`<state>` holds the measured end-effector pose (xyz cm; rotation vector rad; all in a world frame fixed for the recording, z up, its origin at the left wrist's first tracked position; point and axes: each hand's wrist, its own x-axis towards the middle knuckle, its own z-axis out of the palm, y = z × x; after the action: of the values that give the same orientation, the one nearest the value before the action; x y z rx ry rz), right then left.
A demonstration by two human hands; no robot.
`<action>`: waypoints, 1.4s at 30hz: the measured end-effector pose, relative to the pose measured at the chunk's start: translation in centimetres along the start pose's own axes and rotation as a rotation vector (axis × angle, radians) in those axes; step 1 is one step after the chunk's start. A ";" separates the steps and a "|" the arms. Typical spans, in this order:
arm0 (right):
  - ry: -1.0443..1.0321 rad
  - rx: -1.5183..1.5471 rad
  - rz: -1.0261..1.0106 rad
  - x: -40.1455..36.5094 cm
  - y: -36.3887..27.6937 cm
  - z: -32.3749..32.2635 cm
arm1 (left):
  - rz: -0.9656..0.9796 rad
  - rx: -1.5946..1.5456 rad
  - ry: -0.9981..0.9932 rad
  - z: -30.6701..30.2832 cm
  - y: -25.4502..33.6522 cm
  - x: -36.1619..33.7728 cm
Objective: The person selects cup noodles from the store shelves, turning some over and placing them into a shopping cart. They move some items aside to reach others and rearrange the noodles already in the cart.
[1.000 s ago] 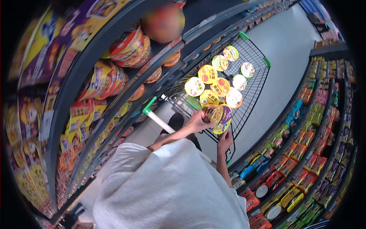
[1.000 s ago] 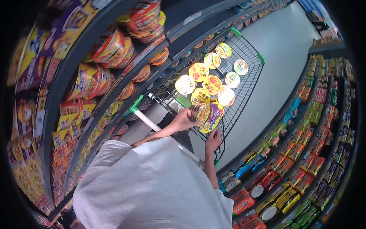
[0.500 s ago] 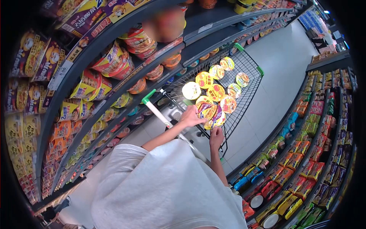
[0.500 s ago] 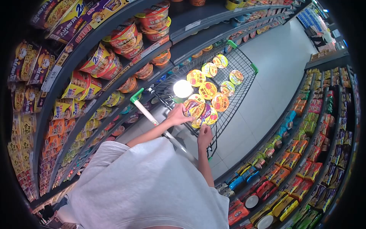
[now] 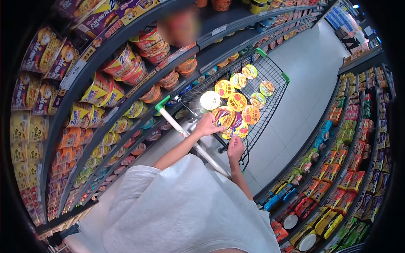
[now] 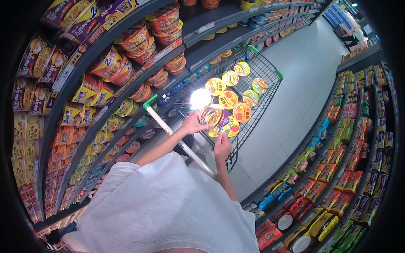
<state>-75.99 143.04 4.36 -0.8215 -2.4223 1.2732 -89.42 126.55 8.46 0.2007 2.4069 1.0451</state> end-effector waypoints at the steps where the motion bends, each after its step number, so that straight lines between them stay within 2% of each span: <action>1: 0.021 -0.014 -0.014 -0.1 -0.1 0.0 | 0.014 0.004 0.007 0.2 -0.2 -0.1; 4: 0.006 -0.190 -0.170 -0.1 -0.5 -0.4 | 0.034 0.012 0.108 0.6 0.2 -0.9; 8: -0.023 -0.171 -0.318 -0.3 -1.0 -0.9 | -0.040 0.003 0.135 0.5 1.2 -1.4; 13: -0.046 -0.172 -0.406 -0.2 -0.7 -1.1 | -0.003 0.022 0.138 0.0 1.7 -1.6; 16: -0.057 -0.144 -0.403 0.0 -0.7 -1.1 | -0.046 0.009 0.140 -0.2 2.4 -1.9; 21: -0.027 -0.084 -0.275 0.3 -0.7 -0.9 | -0.038 0.043 0.150 0.5 1.9 -1.3; 24: -0.015 -0.145 -0.396 0.5 -1.3 -1.4 | -0.006 0.061 0.148 0.7 1.1 -0.1; 28: -0.058 -0.114 -0.355 0.9 -1.9 -2.0 | -0.071 -0.017 0.048 -0.1 0.3 1.6; 29: -0.046 -0.113 -0.384 1.1 -1.8 -2.0 | -0.055 -0.081 0.113 1.4 -2.8 3.2; 32: -0.108 -0.093 -0.354 1.8 -2.2 -2.5 | -0.281 -0.491 -0.195 -2.5 1.1 3.2; 33: -0.118 -0.088 -0.326 2.0 -2.2 -2.4 | -0.295 -0.643 -0.325 -4.3 2.7 3.2; 36: -0.113 -0.093 -0.288 2.5 -2.0 -2.3 | -0.490 -0.576 -0.444 -7.9 3.3 4.8; 38: -0.086 -0.101 -0.284 2.9 -2.1 -2.2 | -0.482 -0.551 -0.362 -8.6 3.4 6.1; 40: -0.089 -0.109 -0.277 3.5 -2.3 -2.4 | -0.425 -0.444 -0.416 -9.1 4.4 9.5; 42: -0.091 -0.104 -0.239 4.0 -2.3 -2.5 | -0.333 -0.477 -0.427 -8.1 5.9 13.6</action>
<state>-78.77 146.05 7.62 -0.4885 -2.5841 1.1248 -105.58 129.90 12.07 -0.1298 1.6868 1.2323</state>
